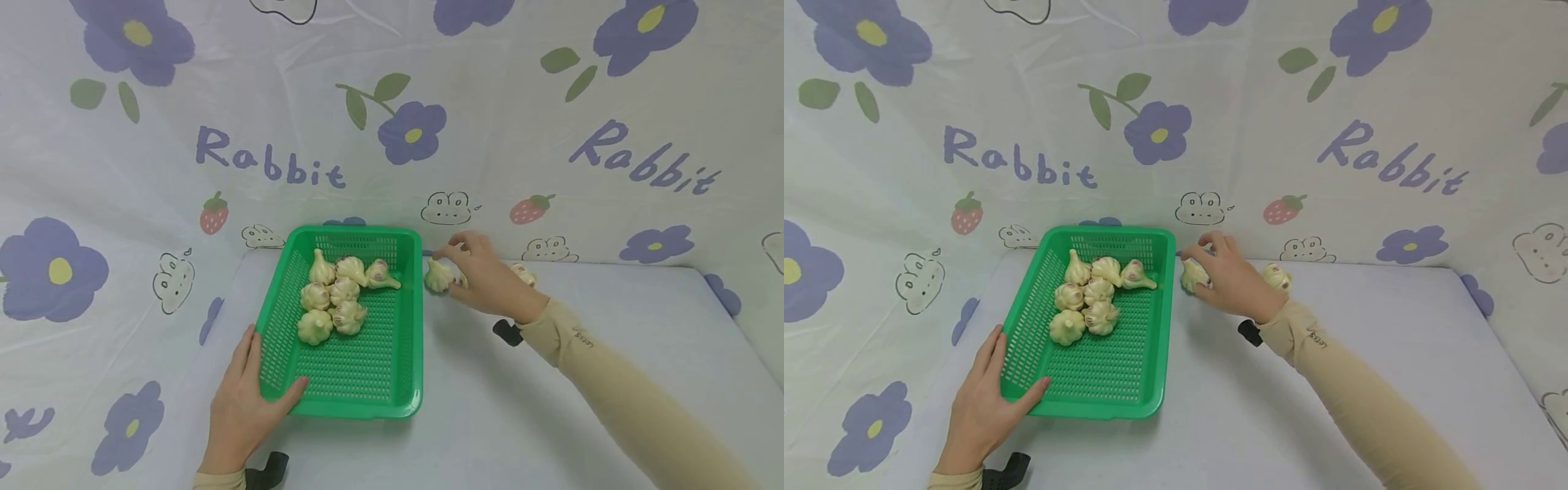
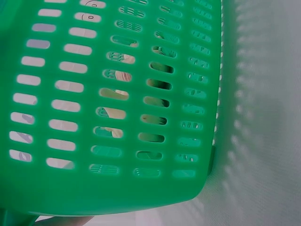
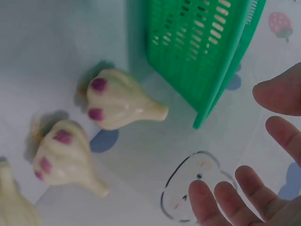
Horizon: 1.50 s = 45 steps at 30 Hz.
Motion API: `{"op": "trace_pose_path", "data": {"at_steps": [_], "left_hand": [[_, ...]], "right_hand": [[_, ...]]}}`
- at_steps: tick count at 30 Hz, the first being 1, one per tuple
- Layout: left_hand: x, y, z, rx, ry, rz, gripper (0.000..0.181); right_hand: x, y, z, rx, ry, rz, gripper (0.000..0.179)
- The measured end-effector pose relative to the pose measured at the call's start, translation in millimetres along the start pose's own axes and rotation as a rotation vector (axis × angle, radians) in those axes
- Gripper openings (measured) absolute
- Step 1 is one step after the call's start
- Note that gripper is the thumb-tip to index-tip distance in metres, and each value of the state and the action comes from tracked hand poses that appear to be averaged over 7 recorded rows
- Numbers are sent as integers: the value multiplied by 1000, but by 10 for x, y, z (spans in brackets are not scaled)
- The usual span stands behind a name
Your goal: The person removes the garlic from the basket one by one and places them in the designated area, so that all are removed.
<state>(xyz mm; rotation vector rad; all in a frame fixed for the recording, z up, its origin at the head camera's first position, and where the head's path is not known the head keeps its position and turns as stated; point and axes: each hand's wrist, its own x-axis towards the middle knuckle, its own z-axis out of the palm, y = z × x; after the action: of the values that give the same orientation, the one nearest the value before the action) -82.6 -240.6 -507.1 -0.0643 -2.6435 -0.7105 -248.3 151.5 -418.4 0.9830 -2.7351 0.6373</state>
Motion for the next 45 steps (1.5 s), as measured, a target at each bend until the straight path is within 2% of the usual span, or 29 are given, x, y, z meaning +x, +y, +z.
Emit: {"op": "trace_pose_path", "data": {"at_steps": [6, 22, 34, 39, 45], "left_hand": [[-6, 1, -1, 2, -4, -2, 107], [1, 19, -12, 2, 2, 5, 107], [-8, 19, -3, 2, 13, 18, 107], [-11, 15, 9, 2, 17, 20, 107], [-8, 12, 8, 2, 24, 28, 106]], "right_hand": [[89, -201, 19, -1, 1, -87, 46], [357, -578, 188, -12, -101, -149, 50], [509, -800, 360, 21, -132, -198, 48], [552, -895, 442, 0, -158, -188, 47], [606, -968, 533, -39, -145, -223, 49]]}}
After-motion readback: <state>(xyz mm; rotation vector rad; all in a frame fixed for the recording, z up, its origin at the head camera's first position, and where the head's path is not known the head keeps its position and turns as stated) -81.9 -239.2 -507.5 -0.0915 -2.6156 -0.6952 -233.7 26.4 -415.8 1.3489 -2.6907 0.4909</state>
